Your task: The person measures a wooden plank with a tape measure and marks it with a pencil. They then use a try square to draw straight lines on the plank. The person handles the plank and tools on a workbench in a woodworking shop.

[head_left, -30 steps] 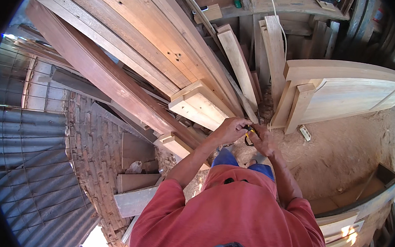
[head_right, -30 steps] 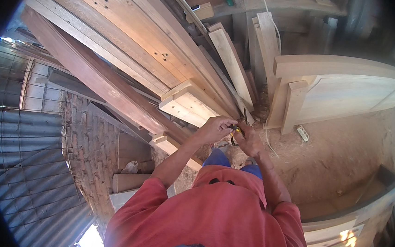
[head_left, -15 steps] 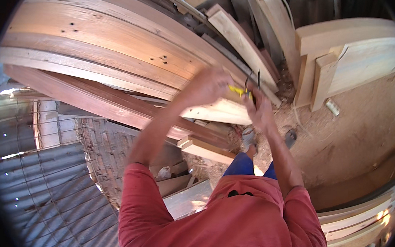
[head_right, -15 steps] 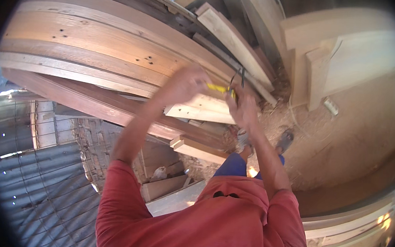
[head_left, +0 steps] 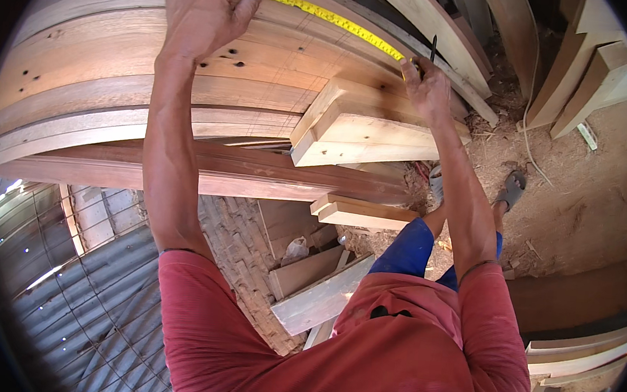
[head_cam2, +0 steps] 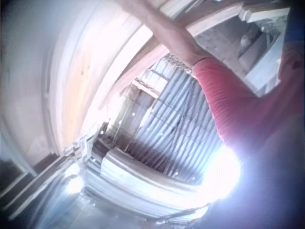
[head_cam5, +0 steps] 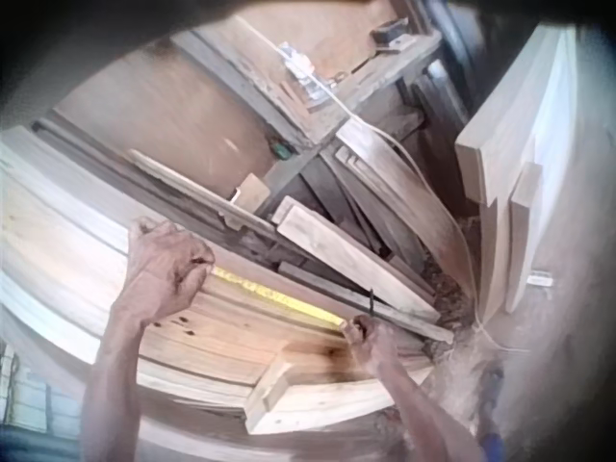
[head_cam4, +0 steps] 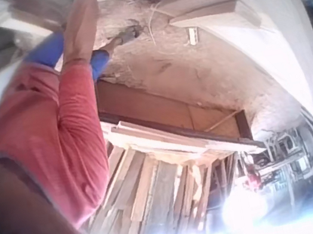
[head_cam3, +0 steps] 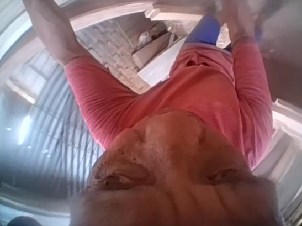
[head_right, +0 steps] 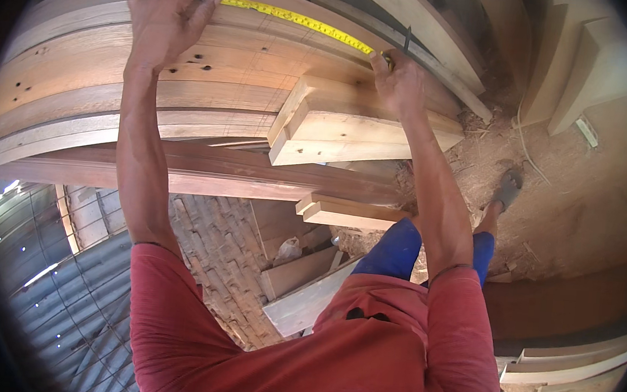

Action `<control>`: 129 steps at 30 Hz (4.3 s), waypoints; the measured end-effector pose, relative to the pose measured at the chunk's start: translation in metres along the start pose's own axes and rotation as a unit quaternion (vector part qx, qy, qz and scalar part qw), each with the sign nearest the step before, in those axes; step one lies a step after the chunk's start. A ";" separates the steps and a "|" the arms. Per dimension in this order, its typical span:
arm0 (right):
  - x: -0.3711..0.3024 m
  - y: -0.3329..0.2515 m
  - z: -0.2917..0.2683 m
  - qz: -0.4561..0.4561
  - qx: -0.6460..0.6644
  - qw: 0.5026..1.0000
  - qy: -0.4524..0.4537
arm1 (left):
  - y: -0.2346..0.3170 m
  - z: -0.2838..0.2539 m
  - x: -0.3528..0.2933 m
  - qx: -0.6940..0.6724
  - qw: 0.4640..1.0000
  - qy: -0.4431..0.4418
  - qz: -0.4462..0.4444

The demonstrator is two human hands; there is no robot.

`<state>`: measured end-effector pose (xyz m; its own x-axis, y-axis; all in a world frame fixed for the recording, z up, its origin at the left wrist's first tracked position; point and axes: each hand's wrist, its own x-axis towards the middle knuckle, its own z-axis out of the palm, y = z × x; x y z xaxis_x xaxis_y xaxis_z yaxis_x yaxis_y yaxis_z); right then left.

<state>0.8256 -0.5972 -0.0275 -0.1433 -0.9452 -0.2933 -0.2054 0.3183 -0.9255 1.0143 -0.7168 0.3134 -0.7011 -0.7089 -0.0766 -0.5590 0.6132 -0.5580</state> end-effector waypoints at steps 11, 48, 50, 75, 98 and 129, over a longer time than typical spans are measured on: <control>0.022 0.014 0.040 0.016 0.019 0.999 0.034 | 0.002 0.001 0.008 0.070 0.997 0.002 0.023; 0.009 -0.002 0.045 -0.019 -0.011 0.993 0.112 | 0.000 0.002 0.009 0.030 0.999 0.024 0.035; 0.009 -0.001 0.048 -0.041 -0.026 0.990 0.130 | 0.000 0.004 0.009 0.031 0.999 0.026 0.035; 0.004 -0.008 0.040 -0.016 0.005 0.996 0.090 | 0.004 0.002 0.010 -0.004 0.999 0.038 0.022; 0.006 -0.008 0.037 0.001 0.000 0.998 0.063 | 0.008 0.001 0.012 -0.014 0.999 0.046 0.011; 0.004 0.001 0.057 -0.035 -0.005 0.989 0.147 | 0.009 0.000 0.012 0.010 1.000 0.022 0.011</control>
<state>0.8805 -0.6045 -0.0430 -0.4026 -0.9039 -0.1446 -0.2337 0.2543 -0.9385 1.0006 -0.7203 0.3070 -0.7326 -0.6786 -0.0525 -0.5347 0.6215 -0.5726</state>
